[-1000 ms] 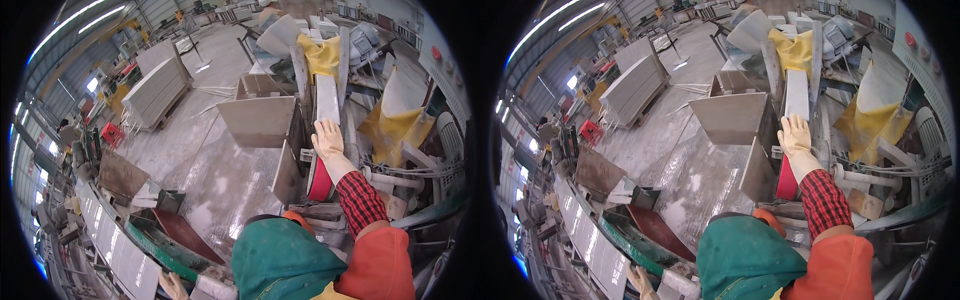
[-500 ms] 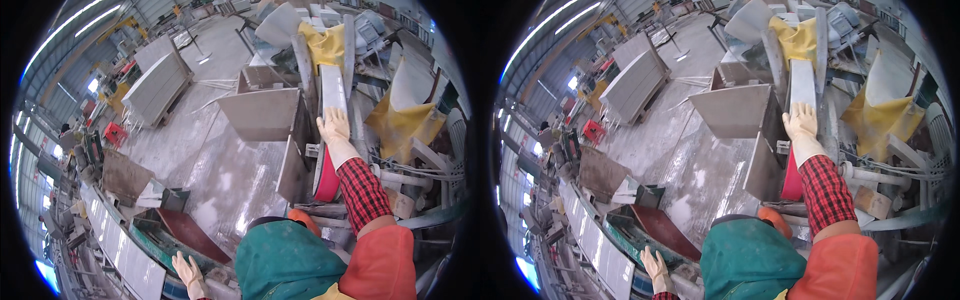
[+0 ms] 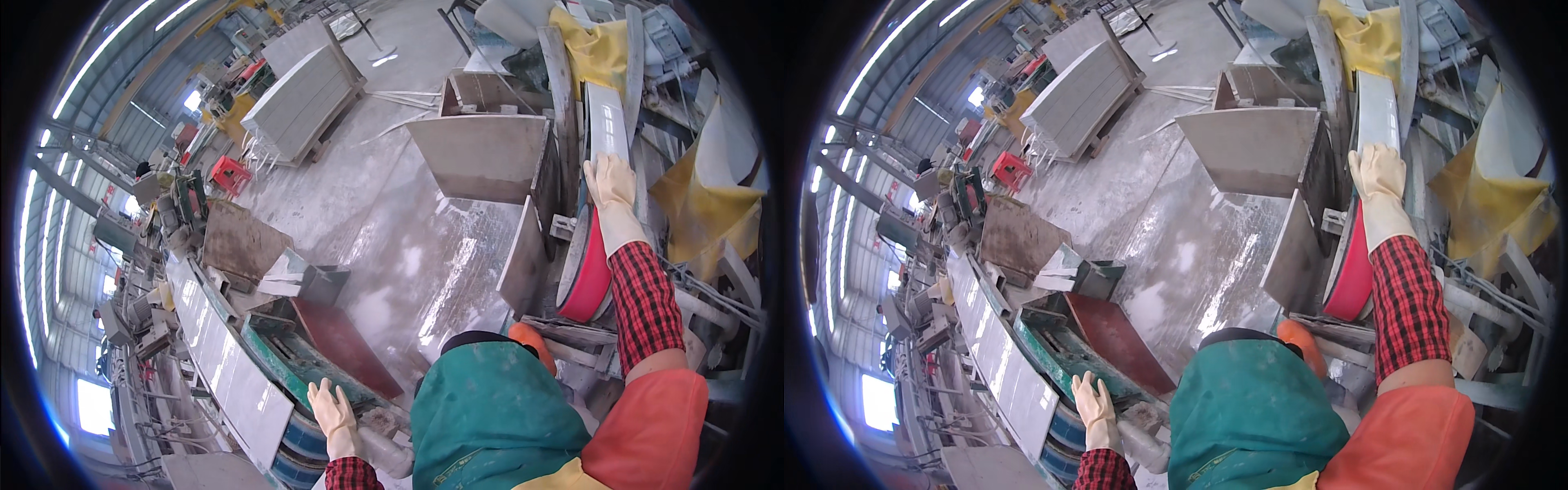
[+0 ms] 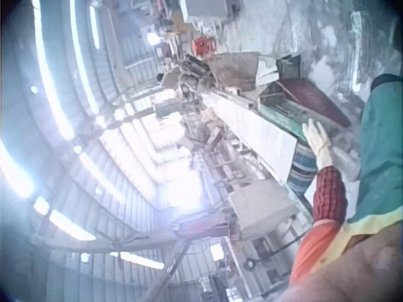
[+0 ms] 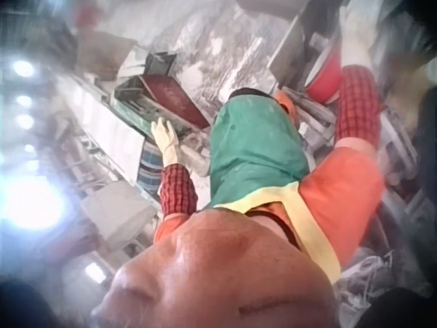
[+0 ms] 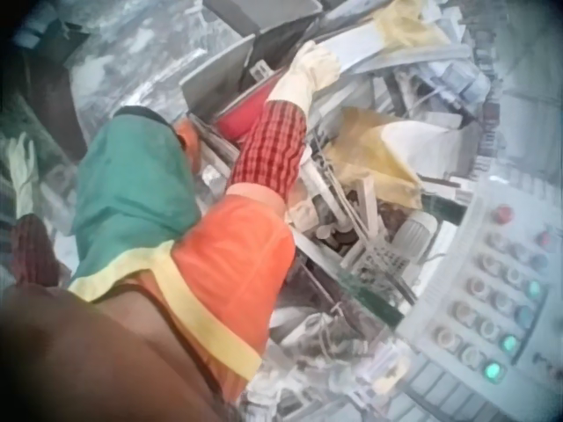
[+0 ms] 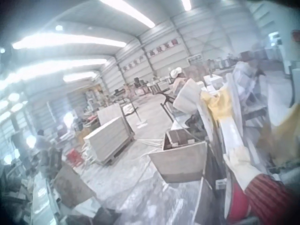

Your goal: The person repeatedly picks up rectangular panels from a conveyor belt and places them into a nearby bin. The person handles the panels one at a time, moving them from the moving belt to the collection area.

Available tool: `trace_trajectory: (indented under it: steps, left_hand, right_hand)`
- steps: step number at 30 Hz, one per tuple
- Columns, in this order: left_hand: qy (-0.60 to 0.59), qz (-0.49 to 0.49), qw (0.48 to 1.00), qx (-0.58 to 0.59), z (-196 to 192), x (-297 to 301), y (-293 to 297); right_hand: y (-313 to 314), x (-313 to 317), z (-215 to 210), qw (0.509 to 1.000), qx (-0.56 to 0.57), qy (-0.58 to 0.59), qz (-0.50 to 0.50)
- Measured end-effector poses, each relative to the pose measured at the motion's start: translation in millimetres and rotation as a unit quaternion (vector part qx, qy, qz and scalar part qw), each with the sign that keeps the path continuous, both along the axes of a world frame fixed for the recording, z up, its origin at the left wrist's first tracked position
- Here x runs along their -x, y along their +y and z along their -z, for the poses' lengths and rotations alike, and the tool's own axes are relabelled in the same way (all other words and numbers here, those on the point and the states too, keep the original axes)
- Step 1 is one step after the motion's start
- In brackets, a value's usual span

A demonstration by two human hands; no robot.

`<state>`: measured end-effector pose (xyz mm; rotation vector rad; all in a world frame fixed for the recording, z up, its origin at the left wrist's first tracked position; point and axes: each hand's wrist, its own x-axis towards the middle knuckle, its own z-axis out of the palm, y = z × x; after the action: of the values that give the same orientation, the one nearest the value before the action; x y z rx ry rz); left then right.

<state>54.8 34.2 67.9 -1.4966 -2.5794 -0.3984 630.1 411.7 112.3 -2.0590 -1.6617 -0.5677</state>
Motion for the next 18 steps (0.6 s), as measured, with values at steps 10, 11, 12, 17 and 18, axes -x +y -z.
trace_trajectory:
  steps: [10,11,12,17,18]
  left_hand:
    - [-0.015,-0.011,1.000,0.015,0,-1,0]
    - [-0.031,-0.017,0.999,0.025,-7,-5,4]
    - [-0.048,-0.022,0.998,0.035,-10,-7,6]
    - [-0.017,-0.011,1.000,-0.002,3,1,-3]
    - [-0.017,-0.013,1.000,-0.005,3,0,-1]
  right_hand:
    - [-3,0,7,0.996,0.073,0.017,0.052]
    - [-3,-2,9,0.996,0.075,0.012,0.054]
    - [-3,-4,10,0.995,0.078,0.006,0.056]
    - [-6,-3,16,0.998,0.053,-0.002,0.046]
    - [-7,-2,17,0.998,0.045,-0.005,0.045]
